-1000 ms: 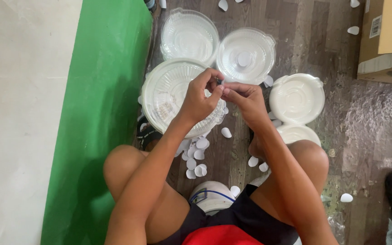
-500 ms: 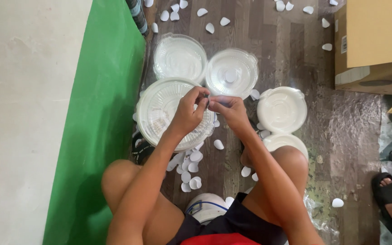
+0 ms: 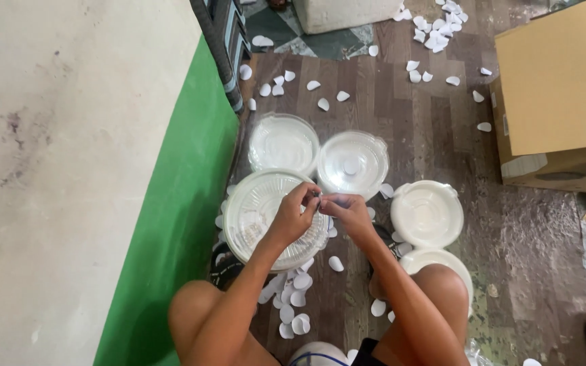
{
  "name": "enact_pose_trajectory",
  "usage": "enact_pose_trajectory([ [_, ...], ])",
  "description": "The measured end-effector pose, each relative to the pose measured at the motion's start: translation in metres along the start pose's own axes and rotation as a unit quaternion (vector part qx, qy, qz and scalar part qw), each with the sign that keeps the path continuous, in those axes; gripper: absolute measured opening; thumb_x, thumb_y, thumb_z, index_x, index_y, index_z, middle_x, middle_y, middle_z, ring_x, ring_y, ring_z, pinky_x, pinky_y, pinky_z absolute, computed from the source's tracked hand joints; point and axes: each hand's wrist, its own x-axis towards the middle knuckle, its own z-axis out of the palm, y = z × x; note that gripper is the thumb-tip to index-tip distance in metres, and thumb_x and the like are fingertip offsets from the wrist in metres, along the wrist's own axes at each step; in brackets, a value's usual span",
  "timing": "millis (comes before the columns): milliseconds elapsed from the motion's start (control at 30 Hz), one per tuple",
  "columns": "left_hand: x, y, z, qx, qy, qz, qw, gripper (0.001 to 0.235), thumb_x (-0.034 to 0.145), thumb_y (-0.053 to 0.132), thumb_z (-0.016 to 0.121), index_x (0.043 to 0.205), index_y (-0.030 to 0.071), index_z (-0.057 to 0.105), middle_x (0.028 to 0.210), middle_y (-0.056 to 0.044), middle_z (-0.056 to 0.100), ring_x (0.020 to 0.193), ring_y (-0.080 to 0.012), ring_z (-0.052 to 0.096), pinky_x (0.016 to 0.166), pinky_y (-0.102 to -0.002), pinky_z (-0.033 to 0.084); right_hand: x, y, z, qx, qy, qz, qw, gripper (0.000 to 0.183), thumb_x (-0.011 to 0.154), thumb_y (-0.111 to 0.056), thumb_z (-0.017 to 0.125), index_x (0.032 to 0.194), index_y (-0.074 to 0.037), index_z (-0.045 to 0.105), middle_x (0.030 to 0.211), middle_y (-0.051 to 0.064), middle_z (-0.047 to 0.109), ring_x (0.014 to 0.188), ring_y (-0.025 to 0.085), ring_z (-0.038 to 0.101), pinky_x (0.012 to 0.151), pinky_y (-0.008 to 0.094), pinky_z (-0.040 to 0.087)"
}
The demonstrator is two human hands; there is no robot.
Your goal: The person sits on the floor and assembles small white plastic components into a larger clear plastic base. They insert the pieces into the base and then place a decorative sticker on top of the assembled unit.
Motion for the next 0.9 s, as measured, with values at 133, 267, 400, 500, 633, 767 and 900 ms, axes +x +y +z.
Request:
enact_pose_trajectory([
  [133, 0.0, 0.001, -0.003, -0.003, -0.007, -0.012, 1.0, 0.016, 0.097, 0.01, 0.062, 0.111, 0.007, 0.068, 0.077, -0.016, 0.068, 0.077, -0.0332, 0.069, 0.075, -0.041, 0.058, 0.009, 0.014, -0.002, 0.017, 0.002, 0.006, 1.0, 0.021, 0.088, -0.007, 0.079, 0.106, 0.004, 0.08, 0.094, 0.02, 0.078, 0.085, 0.024, 0.073, 0.088, 0.044, 0.06],
  [267, -0.001, -0.004, 0.0, -0.026, -0.008, -0.024, 0.999, 0.015, 0.097, 0.011, 0.062, 0.111, 0.007, 0.068, 0.076, -0.014, 0.068, 0.076, -0.0291, 0.069, 0.075, -0.039, 0.059, 0.011, 0.013, 0.0, 0.035, -0.004, 0.008, 0.999, 0.021, 0.087, -0.002, 0.074, 0.106, 0.005, 0.079, 0.094, 0.019, 0.077, 0.085, 0.022, 0.072, 0.088, 0.044, 0.061],
  [400, 0.0, -0.011, 0.0, -0.018, -0.009, -0.028, 0.999, 0.015, 0.097, 0.01, 0.063, 0.111, 0.008, 0.069, 0.077, -0.013, 0.068, 0.076, -0.0292, 0.068, 0.075, -0.039, 0.059, 0.015, 0.022, -0.006, 0.052, -0.004, 0.01, 0.999, 0.021, 0.088, 0.0, 0.073, 0.107, 0.007, 0.078, 0.093, 0.02, 0.076, 0.084, 0.023, 0.071, 0.088, 0.044, 0.061],
  [500, -0.002, -0.01, 0.0, -0.026, -0.009, -0.031, 0.999, 0.016, 0.097, 0.008, 0.063, 0.112, 0.007, 0.069, 0.078, -0.013, 0.067, 0.076, -0.0285, 0.068, 0.076, -0.039, 0.058, 0.009, 0.014, -0.004, 0.051, -0.01, 0.027, 0.998, 0.02, 0.089, 0.0, 0.072, 0.106, 0.007, 0.077, 0.093, 0.019, 0.076, 0.086, 0.024, 0.074, 0.087, 0.042, 0.062],
  [633, -0.004, 0.0, -0.001, -0.009, -0.011, -0.019, 1.0, 0.015, 0.097, 0.009, 0.063, 0.111, 0.007, 0.069, 0.078, -0.012, 0.066, 0.077, -0.0293, 0.069, 0.075, -0.039, 0.059, 0.008, 0.017, -0.007, 0.052, -0.024, 0.038, 0.998, 0.019, 0.091, 0.0, 0.072, 0.107, 0.008, 0.075, 0.096, 0.023, 0.076, 0.089, 0.028, 0.074, 0.088, 0.045, 0.061],
  [767, -0.008, 0.007, -0.003, 0.033, -0.007, 0.004, 0.999, 0.014, 0.099, 0.011, 0.062, 0.111, 0.009, 0.069, 0.08, -0.01, 0.066, 0.079, -0.0279, 0.07, 0.075, -0.037, 0.06, 0.006, 0.015, -0.008, 0.027, -0.036, 0.044, 0.998, 0.017, 0.093, 0.0, 0.069, 0.107, 0.007, 0.075, 0.095, 0.024, 0.075, 0.089, 0.031, 0.075, 0.087, 0.046, 0.062],
  [900, -0.01, 0.006, 0.001, 0.06, -0.017, 0.021, 0.998, 0.014, 0.1, 0.011, 0.061, 0.112, 0.009, 0.068, 0.081, -0.01, 0.065, 0.079, -0.0289, 0.069, 0.074, -0.038, 0.059, 0.009, 0.023, -0.008, 0.003, -0.04, 0.037, 0.999, 0.017, 0.093, 0.003, 0.065, 0.107, 0.008, 0.073, 0.095, 0.023, 0.073, 0.088, 0.031, 0.075, 0.085, 0.047, 0.062],
])
